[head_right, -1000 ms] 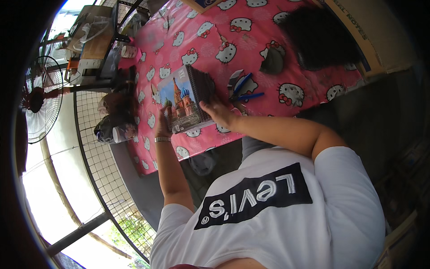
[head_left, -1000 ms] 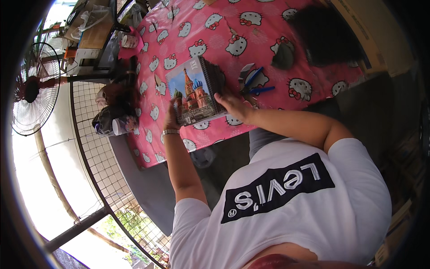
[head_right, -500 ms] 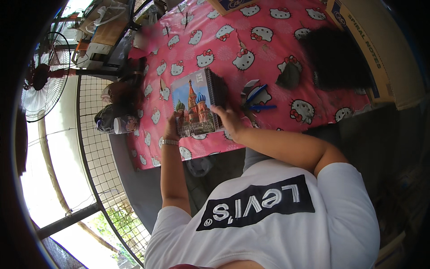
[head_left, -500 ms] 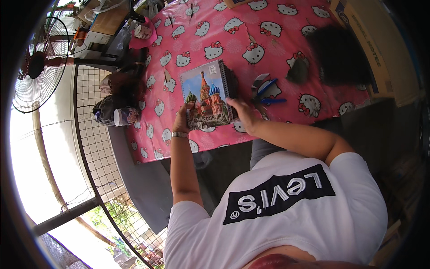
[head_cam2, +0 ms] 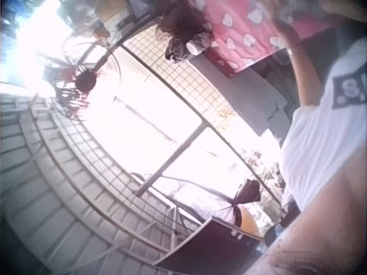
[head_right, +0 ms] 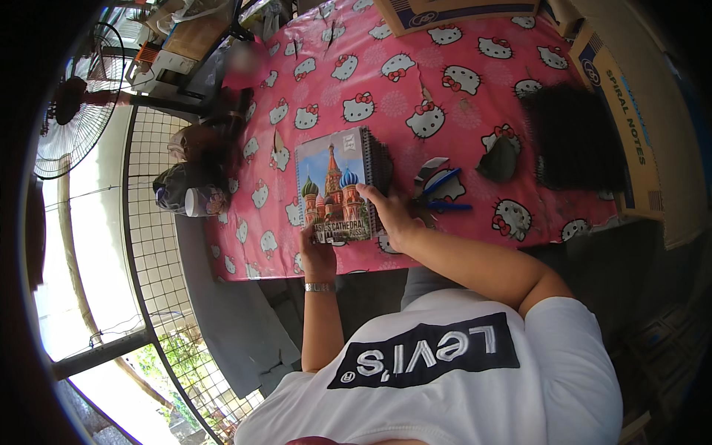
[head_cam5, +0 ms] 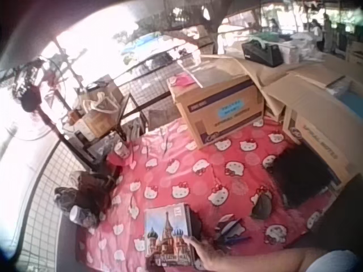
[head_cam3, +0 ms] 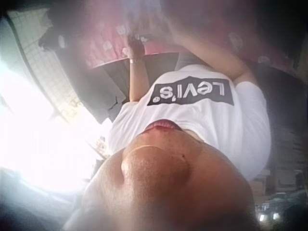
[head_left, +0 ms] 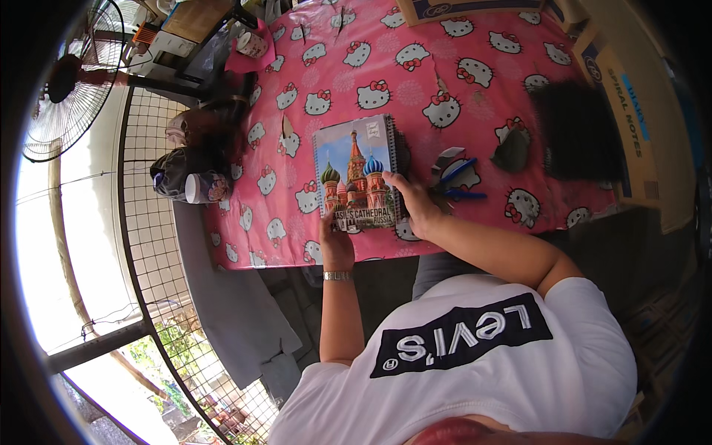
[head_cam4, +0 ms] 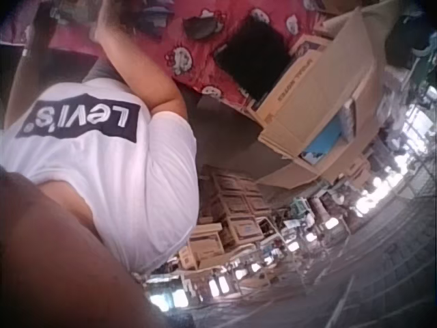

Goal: The person sorts and stacks spiral notebooks, occasionally placing some into a cardboard box and handling plastic bags.

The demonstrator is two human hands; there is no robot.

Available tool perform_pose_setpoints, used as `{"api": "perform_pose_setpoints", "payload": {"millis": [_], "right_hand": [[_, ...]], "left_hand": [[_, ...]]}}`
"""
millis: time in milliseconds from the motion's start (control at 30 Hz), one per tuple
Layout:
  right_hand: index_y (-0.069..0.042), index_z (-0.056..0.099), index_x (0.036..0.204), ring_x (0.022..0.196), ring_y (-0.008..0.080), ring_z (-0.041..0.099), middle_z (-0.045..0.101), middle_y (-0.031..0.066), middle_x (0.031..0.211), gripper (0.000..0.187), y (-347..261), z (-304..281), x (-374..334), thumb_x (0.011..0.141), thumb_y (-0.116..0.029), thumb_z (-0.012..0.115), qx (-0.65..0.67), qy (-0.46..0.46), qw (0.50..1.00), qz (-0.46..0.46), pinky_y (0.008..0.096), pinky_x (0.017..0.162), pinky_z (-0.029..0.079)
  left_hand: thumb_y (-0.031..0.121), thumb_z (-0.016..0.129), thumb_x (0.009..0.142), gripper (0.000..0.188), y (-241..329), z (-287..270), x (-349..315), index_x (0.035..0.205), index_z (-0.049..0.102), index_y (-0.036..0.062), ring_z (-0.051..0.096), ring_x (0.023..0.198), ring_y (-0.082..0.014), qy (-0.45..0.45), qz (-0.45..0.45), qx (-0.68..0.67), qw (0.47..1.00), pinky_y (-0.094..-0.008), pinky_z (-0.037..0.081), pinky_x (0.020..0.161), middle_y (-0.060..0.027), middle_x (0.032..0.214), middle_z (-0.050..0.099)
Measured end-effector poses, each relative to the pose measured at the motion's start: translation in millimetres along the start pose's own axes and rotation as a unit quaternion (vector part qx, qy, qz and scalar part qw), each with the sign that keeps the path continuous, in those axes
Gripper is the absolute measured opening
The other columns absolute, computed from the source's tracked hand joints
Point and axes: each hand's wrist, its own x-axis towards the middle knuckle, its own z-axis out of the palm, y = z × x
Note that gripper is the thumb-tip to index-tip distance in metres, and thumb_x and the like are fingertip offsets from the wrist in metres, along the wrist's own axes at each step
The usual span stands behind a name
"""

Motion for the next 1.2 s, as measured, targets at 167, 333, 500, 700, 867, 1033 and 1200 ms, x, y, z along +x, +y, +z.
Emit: {"api": "perform_pose_setpoints", "payload": {"millis": [167, 333, 500, 700, 867, 1033, 1200], "right_hand": [[-0.013, 0.05, 0.133, 0.112, 0.0171, 0.056, 0.057, 0.0034, 0.123, 0.064, -12, 4, 7, 0.083, -0.047, 0.07, -0.017, 0.012, 1.0, 0.022, 0.037, 0.094, 0.047], [-0.005, 0.047, 0.136, 0.115, 0.022, 0.056, 0.056, 0.0115, 0.127, 0.093, -23, -14, 37, 0.07, -0.064, 0.074, -0.052, 0.005, 0.996, 0.071, 0.0399, 0.097, 0.045], [-0.003, 0.046, 0.137, 0.117, 0.0235, 0.055, 0.054, 0.0148, 0.129, 0.099, -31, -10, 45, 0.068, -0.069, 0.071, -0.138, -0.013, 0.989, 0.059, 0.0419, 0.098, 0.044], [-0.011, 0.058, 0.125, 0.108, 0.0147, 0.06, 0.063, 0.0046, 0.115, 0.062, -45, -12, -5, 0.08, -0.053, 0.069, -0.142, -0.116, 0.973, 0.139, 0.0346, 0.089, 0.05], [-0.006, 0.055, 0.132, 0.119, 0.0221, 0.053, 0.058, 0.0123, 0.127, 0.074, -9, -44, -74, 0.077, -0.052, 0.069, -0.176, -0.161, 0.957, 0.163, 0.0394, 0.1, 0.04], [-0.001, 0.051, 0.131, 0.116, 0.0232, 0.052, 0.058, 0.0123, 0.122, 0.079, -43, -12, -84, 0.074, -0.05, 0.073, -0.283, -0.111, 0.941, 0.152, 0.0364, 0.1, 0.04], [0.005, 0.032, 0.139, 0.12, 0.0294, 0.051, 0.053, 0.0197, 0.128, 0.102, -71, -16, -38, 0.065, -0.046, 0.08, -0.42, -0.26, 0.863, -0.102, 0.0374, 0.102, 0.04]], "left_hand": [[0.027, 0.054, 0.094, 0.034, 16, 1, 12, 0.118, 0.061, 0.0037, 0.058, 0.112, -0.0208, -0.013, -0.041, 0.042, 0.998, -0.0385, 0.044, 0.098, -0.0077, 0.12, 0.064], [0.017, 0.056, 0.088, 0.032, 52, -10, 38, 0.115, 0.062, 0.0014, 0.061, 0.108, -0.0233, -0.087, -0.16, 0.076, 0.98, -0.04, 0.045, 0.098, -0.0098, 0.114, 0.066], [0.019, 0.052, 0.081, 0.041, 53, 6, 48, 0.116, 0.058, -0.0016, 0.064, 0.104, -0.0266, -0.127, -0.218, 0.118, 0.96, -0.0437, 0.048, 0.097, -0.0121, 0.113, 0.066], [0.039, 0.061, 0.089, 0.068, 38, -4, -25, 0.141, 0.04, 0.0014, 0.054, 0.124, -0.0257, -0.123, -0.22, 0.147, 0.956, -0.0437, 0.043, 0.105, -0.0115, 0.136, 0.055], [0.067, 0.058, 0.084, 0.087, 27, -2, -107, 0.145, 0.037, 0.0085, 0.048, 0.13, -0.0279, -0.146, -0.245, 0.082, 0.955, -0.0466, 0.043, 0.105, -0.0106, 0.143, 0.047], [0.032, 0.063, 0.089, 0.026, 19, 0, -85, 0.101, 0.061, 0.0089, 0.067, 0.095, -0.0277, -0.018, -0.278, -0.108, 0.954, -0.0444, 0.056, 0.085, -0.0096, 0.095, 0.068], [0.024, 0.066, 0.08, 0.035, 47, -7, -41, 0.107, 0.059, 0.0029, 0.061, 0.079, -0.0154, -0.15, -0.095, 0.063, 0.982, -0.0304, 0.052, 0.07, -0.0047, 0.09, 0.063]]}}
